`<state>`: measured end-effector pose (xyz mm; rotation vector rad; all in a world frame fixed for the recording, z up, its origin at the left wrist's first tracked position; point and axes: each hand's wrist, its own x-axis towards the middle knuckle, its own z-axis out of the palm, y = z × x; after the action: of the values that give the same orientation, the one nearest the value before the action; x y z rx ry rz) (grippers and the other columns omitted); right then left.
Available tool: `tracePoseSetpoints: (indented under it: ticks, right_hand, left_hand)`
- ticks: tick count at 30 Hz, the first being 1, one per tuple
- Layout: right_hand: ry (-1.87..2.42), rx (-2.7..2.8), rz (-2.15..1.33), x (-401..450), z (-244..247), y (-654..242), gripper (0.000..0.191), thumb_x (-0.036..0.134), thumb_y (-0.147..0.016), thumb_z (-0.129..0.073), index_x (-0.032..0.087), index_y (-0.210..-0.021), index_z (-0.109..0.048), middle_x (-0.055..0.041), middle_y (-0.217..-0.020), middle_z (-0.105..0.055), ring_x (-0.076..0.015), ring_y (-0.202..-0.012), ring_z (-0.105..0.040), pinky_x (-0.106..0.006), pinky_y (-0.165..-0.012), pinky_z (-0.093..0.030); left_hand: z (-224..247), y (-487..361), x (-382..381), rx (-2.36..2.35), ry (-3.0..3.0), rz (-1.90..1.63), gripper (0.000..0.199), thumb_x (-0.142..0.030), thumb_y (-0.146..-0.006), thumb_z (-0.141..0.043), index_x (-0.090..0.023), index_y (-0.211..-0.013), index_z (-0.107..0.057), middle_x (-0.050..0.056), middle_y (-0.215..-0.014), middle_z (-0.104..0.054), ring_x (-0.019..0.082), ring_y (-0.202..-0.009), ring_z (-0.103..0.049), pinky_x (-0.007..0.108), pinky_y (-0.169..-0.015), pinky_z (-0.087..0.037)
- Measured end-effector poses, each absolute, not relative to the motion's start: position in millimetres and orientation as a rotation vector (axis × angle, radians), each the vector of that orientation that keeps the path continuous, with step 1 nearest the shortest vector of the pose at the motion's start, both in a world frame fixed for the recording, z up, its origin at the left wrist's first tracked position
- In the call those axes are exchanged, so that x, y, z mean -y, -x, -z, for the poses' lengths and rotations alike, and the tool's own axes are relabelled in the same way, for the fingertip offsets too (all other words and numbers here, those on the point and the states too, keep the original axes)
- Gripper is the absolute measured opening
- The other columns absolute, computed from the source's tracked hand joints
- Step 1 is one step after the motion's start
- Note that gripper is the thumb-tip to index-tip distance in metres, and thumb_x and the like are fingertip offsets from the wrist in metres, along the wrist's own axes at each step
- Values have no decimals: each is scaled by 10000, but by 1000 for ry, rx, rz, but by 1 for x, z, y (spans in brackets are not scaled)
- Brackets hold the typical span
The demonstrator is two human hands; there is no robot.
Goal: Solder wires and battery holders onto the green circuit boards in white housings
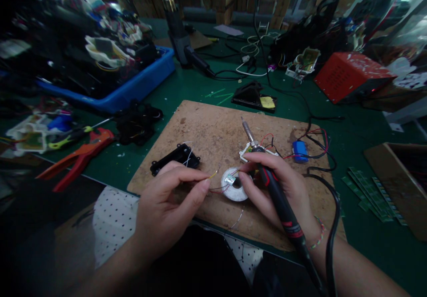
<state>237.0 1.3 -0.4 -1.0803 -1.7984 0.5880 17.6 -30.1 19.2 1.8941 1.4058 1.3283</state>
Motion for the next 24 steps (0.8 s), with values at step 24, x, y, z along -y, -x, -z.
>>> tracePoseSetpoints:
  ticks: [24]
  right_hand:
    - [1011,1826,-587,-5,0,-238,539,88,-795,-788,259,-1279,-626,0,-980,-760,-125,-803,-749,-224,-710,-638]
  left_hand:
    - [-7,-26,20,-1272,-2014,-1132,108,-149,-897,-708,-248,-879,-670,-69,-1019,-813,206,-1082,-700,460,-991,-384]
